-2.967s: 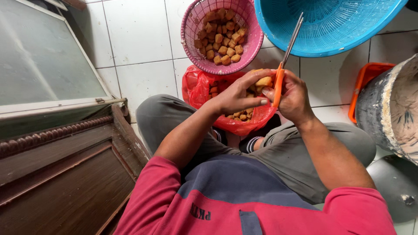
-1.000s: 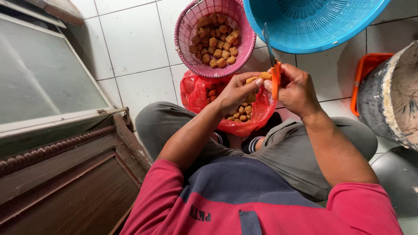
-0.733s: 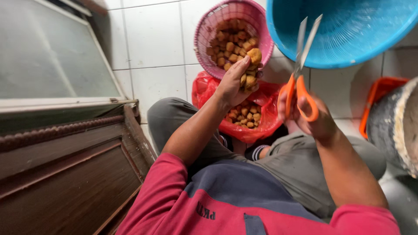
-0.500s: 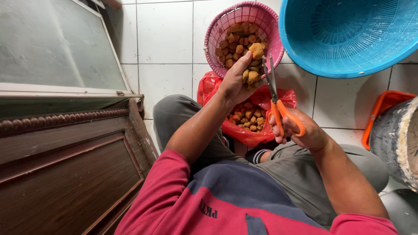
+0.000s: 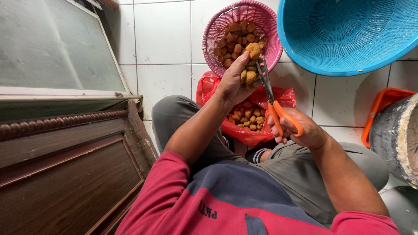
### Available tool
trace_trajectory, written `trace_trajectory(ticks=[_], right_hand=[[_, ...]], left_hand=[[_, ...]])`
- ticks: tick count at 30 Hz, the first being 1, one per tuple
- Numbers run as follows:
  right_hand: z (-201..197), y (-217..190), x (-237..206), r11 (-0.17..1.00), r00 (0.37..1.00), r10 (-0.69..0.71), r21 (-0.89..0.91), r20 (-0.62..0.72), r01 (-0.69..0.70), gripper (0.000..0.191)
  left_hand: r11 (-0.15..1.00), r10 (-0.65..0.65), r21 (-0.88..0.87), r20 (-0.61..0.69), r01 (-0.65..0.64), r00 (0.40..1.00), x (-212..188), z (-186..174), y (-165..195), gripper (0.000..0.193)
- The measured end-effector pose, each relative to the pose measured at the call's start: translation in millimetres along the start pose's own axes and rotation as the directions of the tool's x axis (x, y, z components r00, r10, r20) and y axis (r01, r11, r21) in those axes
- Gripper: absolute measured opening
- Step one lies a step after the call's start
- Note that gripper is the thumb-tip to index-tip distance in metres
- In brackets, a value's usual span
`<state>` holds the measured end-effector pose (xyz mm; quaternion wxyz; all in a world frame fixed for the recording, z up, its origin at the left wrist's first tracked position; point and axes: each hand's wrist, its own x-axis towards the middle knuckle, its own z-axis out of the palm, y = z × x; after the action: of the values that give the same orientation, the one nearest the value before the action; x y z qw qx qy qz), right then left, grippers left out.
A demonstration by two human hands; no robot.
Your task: The person sits on the floor and uses orange-handled scissors to trim edges off pieces of fried tofu. They take pieces from a red plastic bag, cut them over the bag so trimmings fall in, and place the trimmed pieces into a pink basket.
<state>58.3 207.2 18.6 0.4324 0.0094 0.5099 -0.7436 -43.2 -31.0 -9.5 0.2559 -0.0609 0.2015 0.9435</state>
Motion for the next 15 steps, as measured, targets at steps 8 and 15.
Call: trace_trajectory(ticks=[8, 15], right_hand=[[0, 1, -1, 1.000, 0.999, -0.002, 0.027, -0.048, 0.003, 0.061], [4, -5, 0, 0.998, 0.997, -0.049, 0.044, -0.061, 0.051, 0.045]], left_hand=[[0.997, -0.011, 0.077, 0.002, 0.011, 1.000, -4, -4, -11, 0.025], [0.995, -0.047, 0.095, 0.036, 0.043, 0.998, -9, -11, -43, 0.025]])
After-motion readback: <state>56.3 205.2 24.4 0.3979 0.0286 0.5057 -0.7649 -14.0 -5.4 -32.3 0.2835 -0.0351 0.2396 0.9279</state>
